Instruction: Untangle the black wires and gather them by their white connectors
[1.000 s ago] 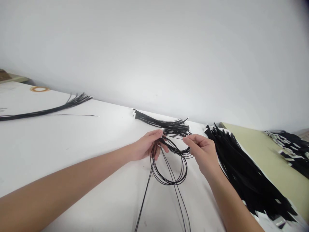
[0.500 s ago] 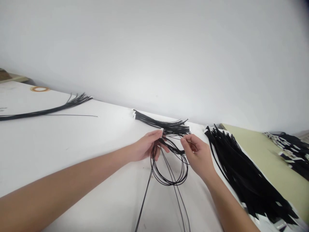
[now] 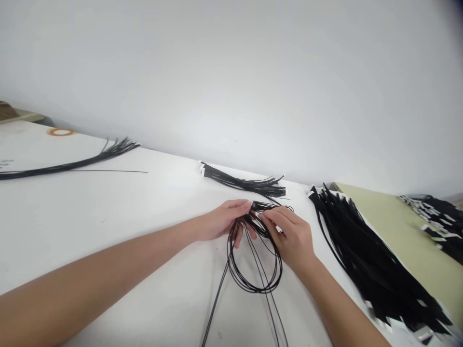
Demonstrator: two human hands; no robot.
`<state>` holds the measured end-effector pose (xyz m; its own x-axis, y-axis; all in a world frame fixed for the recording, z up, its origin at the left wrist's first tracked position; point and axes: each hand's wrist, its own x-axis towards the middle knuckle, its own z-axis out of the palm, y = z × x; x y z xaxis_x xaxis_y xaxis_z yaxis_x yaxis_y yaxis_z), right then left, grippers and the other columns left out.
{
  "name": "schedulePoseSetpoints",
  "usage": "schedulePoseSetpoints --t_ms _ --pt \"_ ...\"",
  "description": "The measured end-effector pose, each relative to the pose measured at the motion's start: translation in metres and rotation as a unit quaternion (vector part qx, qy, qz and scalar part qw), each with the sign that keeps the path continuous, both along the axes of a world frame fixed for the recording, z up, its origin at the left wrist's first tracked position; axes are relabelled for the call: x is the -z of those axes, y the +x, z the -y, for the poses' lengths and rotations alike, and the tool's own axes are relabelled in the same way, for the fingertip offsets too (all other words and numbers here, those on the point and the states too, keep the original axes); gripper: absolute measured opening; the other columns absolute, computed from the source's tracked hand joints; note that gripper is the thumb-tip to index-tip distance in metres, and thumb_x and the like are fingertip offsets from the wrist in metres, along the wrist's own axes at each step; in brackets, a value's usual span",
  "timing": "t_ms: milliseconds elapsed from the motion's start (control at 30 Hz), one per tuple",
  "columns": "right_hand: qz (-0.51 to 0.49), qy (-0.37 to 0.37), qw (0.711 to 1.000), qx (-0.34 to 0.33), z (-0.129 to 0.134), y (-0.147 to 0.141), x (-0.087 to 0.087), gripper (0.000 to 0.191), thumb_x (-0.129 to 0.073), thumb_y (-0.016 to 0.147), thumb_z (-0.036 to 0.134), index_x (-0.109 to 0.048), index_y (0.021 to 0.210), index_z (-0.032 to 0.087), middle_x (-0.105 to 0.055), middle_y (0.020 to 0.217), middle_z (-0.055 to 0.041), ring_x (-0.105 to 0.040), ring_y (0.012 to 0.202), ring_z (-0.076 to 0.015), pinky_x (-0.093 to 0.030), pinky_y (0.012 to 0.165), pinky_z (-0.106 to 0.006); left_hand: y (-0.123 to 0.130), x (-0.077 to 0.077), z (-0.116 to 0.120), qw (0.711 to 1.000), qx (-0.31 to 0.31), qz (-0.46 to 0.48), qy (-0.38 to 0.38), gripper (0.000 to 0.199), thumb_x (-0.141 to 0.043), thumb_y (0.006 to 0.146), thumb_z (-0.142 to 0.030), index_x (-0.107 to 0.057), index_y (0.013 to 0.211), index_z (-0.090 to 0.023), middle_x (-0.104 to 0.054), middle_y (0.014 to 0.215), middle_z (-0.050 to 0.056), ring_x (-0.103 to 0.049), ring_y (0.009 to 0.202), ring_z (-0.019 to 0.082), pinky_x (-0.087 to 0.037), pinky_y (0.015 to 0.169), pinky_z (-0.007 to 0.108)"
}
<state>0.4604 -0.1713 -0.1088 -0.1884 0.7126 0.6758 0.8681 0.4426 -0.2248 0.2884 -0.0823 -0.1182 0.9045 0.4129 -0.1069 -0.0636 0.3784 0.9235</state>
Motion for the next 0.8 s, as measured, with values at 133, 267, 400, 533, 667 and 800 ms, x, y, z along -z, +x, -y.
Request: schedulePoseSetpoints --t_ms 133,267,400,533,667,800 --pt "-0.01 -0.008 1.0 -0.007 0.0004 -0.0026 -0.0008 0.011 -0.053 0.085 0.012 -0.061 0.08 0.018 -0.061 0.07 -0.003 -0.054 0.064 -0.011 -0.04 0.054 -0.024 0.0005 0.0014 0.0012 1.0 -0.005 -0.001 0.014 0.043 -0.04 0.087 -0.057 -0.05 0.087 -0.015 -0.068 0.075 0.009 -0.056 0.037 0.012 -0.028 0.032 0.02" --pt "-0.012 -0.005 1.0 -0.009 0.0002 -0.0036 -0.0007 0.011 -0.053 0.085 0.012 -0.061 0.079 0.018 -0.061 0.069 -0.0033 -0.054 0.063 -0.0113 -0.041 0.055 -0.024 0.0005 0.0017 0.0012 1.0 -0.003 0.001 0.014 0.043 -0.041 0.087 -0.057 -0.05 0.087 -0.015 -0.068 0.074 0.009 -0.056 0.037 0.011 -0.028 0.031 0.019" --pt "-0.013 -0.002 1.0 -0.014 -0.0001 -0.0032 0.0003 0.011 -0.054 0.084 0.011 -0.062 0.08 0.018 -0.062 0.071 -0.0039 -0.056 0.065 -0.0118 -0.041 0.055 -0.024 0.0002 0.0007 0.0009 1.0 -0.003 0.0 0.015 0.042 -0.041 0.087 -0.057 -0.049 0.087 -0.016 -0.068 0.075 0.009 -0.056 0.037 0.011 -0.028 0.031 0.02" --pt "-0.016 -0.002 1.0 -0.012 -0.0005 -0.0038 0.0004 0.013 -0.053 0.085 0.011 -0.062 0.078 0.018 -0.062 0.071 -0.0037 -0.056 0.064 -0.0114 -0.04 0.053 -0.023 -0.0002 0.0005 0.0008 1.0 -0.002 0.001 0.017 0.043 -0.039 0.087 -0.057 -0.05 0.088 -0.015 -0.068 0.075 0.01 -0.056 0.037 0.011 -0.027 0.031 0.02" --pt "-0.016 -0.008 1.0 -0.003 -0.0005 -0.004 -0.0001 0.014 -0.052 0.086 0.013 -0.062 0.077 0.019 -0.061 0.069 -0.0029 -0.055 0.062 -0.0108 -0.038 0.051 -0.023 -0.0002 0.0012 0.0003 1.0 0.0 0.0 0.015 0.044 -0.04 0.086 -0.059 -0.049 0.088 -0.015 -0.068 0.075 0.01 -0.056 0.037 0.011 -0.026 0.031 0.019" --pt "-0.013 -0.007 1.0 -0.003 -0.0008 -0.0043 -0.0002 0.014 -0.052 0.085 0.013 -0.061 0.077 0.019 -0.061 0.068 -0.0026 -0.055 0.062 -0.0105 -0.038 0.052 -0.022 -0.0002 0.0013 -0.0002 1.0 0.002 0.0 0.011 0.044 -0.041 0.085 -0.059 -0.049 0.087 -0.016 -0.068 0.075 0.009 -0.055 0.037 0.011 -0.027 0.031 0.02"
